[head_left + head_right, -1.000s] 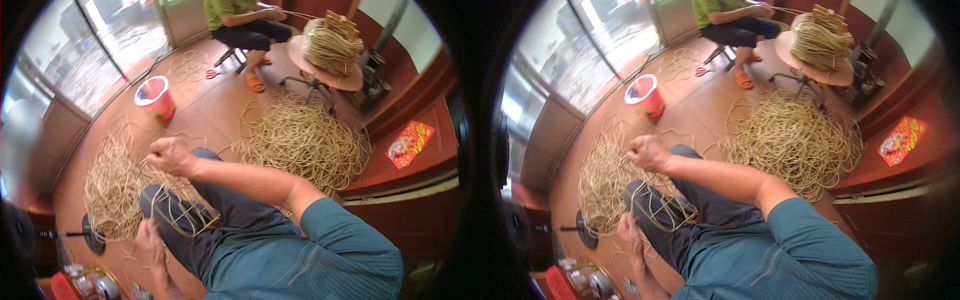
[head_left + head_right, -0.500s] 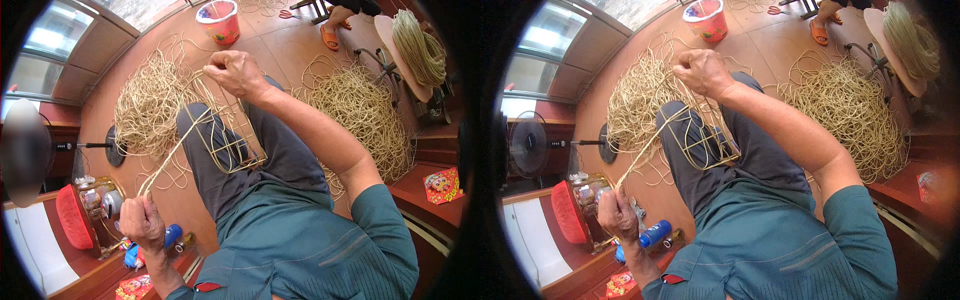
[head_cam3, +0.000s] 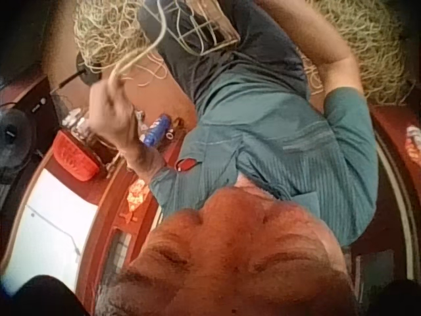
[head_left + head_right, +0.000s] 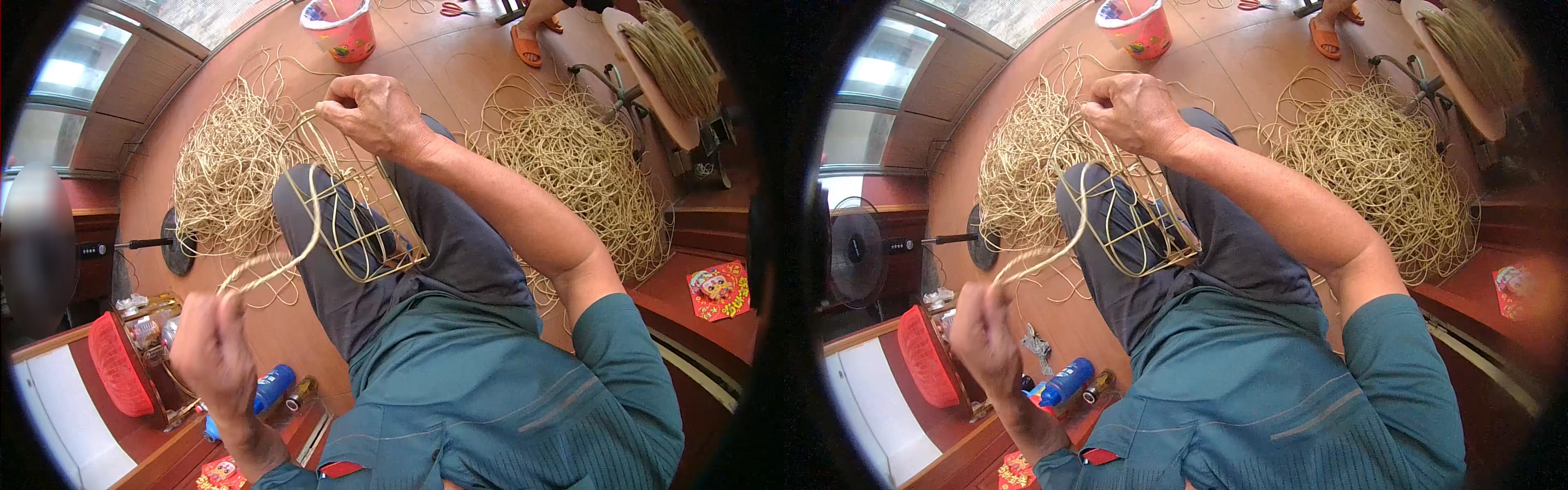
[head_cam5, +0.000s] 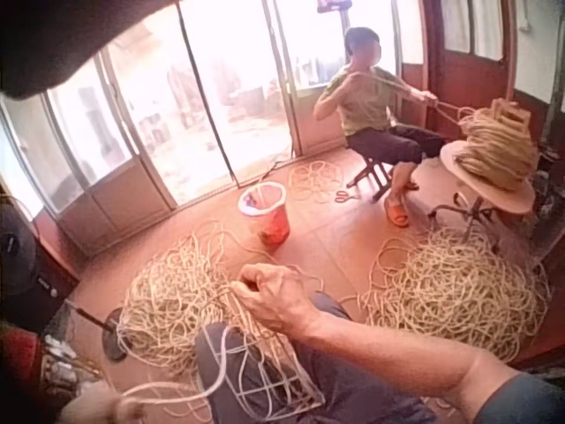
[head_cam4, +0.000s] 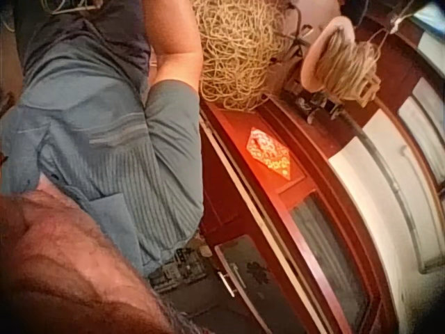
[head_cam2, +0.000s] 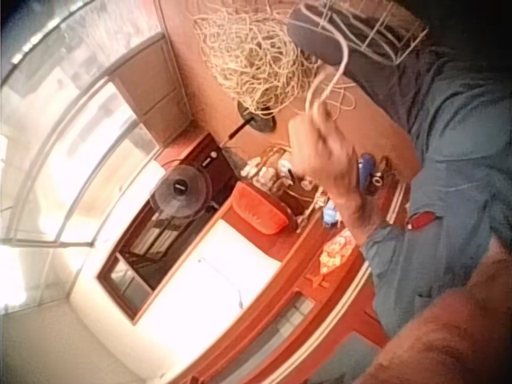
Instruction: Weaving a structured basket frame using straw or reed materials.
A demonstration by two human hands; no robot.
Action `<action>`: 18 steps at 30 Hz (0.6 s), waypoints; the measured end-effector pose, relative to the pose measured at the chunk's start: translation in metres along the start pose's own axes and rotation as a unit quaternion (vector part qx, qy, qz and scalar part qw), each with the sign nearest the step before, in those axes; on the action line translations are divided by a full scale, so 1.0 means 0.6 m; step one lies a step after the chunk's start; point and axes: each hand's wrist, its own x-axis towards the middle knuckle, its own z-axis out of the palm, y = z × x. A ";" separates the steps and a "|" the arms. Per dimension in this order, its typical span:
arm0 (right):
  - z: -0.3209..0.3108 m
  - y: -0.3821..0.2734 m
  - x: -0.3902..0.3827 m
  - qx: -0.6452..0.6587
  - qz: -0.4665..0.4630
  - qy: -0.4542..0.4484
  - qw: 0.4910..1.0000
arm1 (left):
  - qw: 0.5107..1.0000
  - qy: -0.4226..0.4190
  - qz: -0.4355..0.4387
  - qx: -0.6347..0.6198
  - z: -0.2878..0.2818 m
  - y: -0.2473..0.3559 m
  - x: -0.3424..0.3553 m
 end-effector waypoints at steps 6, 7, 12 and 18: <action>0.005 0.011 -0.001 -0.004 -0.005 0.003 1.000 | 0.990 -0.096 -0.054 -0.087 0.126 0.004 0.064; 0.007 0.008 0.001 -0.014 -0.006 0.004 1.000 | 0.990 -0.094 -0.056 -0.085 0.138 0.002 0.069; 0.011 -0.001 0.000 0.015 -0.008 0.001 1.000 | 0.964 -0.193 -0.090 -0.157 0.162 -0.026 0.099; 0.005 0.012 -0.001 0.010 -0.002 0.015 1.000 | 0.930 0.112 0.094 -0.337 0.033 -0.032 0.161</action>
